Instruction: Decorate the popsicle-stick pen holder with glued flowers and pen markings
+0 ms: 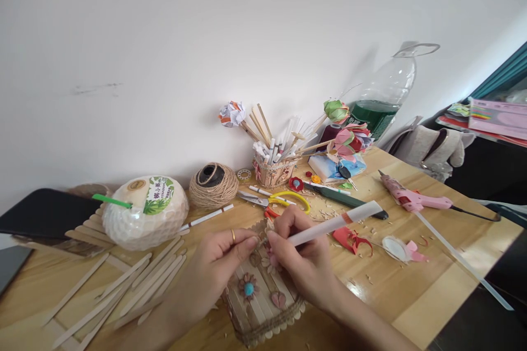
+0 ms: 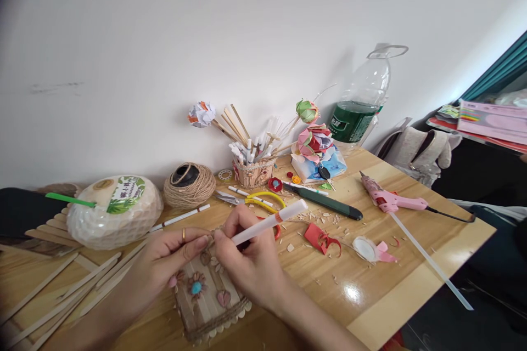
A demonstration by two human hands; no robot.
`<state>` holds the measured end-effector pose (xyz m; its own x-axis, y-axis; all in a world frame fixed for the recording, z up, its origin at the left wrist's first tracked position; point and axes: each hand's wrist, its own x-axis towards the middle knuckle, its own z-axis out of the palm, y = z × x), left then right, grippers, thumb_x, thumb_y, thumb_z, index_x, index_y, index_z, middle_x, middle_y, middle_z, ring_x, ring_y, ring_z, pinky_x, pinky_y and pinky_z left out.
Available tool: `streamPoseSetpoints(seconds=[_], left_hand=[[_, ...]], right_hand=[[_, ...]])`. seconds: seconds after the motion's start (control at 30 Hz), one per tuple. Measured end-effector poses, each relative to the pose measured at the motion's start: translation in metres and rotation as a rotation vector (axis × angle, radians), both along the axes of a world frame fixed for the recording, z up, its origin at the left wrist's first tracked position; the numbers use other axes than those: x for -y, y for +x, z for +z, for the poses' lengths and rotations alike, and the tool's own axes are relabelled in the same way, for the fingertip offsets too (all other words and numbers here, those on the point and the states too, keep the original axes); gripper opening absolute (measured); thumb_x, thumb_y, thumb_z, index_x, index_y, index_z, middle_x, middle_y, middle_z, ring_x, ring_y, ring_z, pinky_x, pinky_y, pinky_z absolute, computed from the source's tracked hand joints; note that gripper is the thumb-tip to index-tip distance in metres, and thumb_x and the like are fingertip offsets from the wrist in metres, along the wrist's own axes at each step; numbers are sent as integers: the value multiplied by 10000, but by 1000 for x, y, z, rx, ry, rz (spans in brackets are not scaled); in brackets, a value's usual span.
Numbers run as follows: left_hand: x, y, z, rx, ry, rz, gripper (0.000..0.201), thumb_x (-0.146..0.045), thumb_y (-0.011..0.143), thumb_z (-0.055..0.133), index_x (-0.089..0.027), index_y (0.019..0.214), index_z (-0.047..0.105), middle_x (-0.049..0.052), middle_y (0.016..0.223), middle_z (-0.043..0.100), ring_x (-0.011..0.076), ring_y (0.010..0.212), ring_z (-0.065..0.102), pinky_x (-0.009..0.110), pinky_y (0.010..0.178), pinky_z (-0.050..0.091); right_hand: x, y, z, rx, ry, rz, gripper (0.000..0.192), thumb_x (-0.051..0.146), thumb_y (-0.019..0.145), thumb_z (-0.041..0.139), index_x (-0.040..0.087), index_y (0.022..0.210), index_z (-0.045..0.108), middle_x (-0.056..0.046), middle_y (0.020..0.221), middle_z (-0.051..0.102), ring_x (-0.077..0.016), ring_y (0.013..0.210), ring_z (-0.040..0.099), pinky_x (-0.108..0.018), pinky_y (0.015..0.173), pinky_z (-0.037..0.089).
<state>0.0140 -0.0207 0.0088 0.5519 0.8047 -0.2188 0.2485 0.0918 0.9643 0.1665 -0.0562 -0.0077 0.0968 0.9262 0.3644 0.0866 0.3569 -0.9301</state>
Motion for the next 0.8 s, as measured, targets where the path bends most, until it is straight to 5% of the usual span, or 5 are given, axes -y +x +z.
streamPoseSetpoints(seconds=[0.17,0.37,0.8], left_hand=[[-1,0,0,4,0,-2,301,-428,840,518,-204,871,716,-16,721,643,125,669,515,200,564,360],[-1,1,-1,7,4,-2,294,-425,831,528,-207,884,717,-17,718,646,119,646,507,200,558,359],[-1,2,-2,12,-1,16,282,-409,837,525,-206,870,719,-19,720,648,117,652,515,196,563,363]], right_hand=[[-2,-1,-3,-98,-13,6,173,191,788,535,227,709,386,67,579,407,-78,426,380,-194,381,265],[-4,3,-1,31,140,32,225,117,699,520,214,598,344,65,516,379,-90,471,333,-211,436,268],[-6,-1,-2,42,131,-2,319,178,825,527,211,580,325,70,467,392,-81,428,318,-214,420,258]])
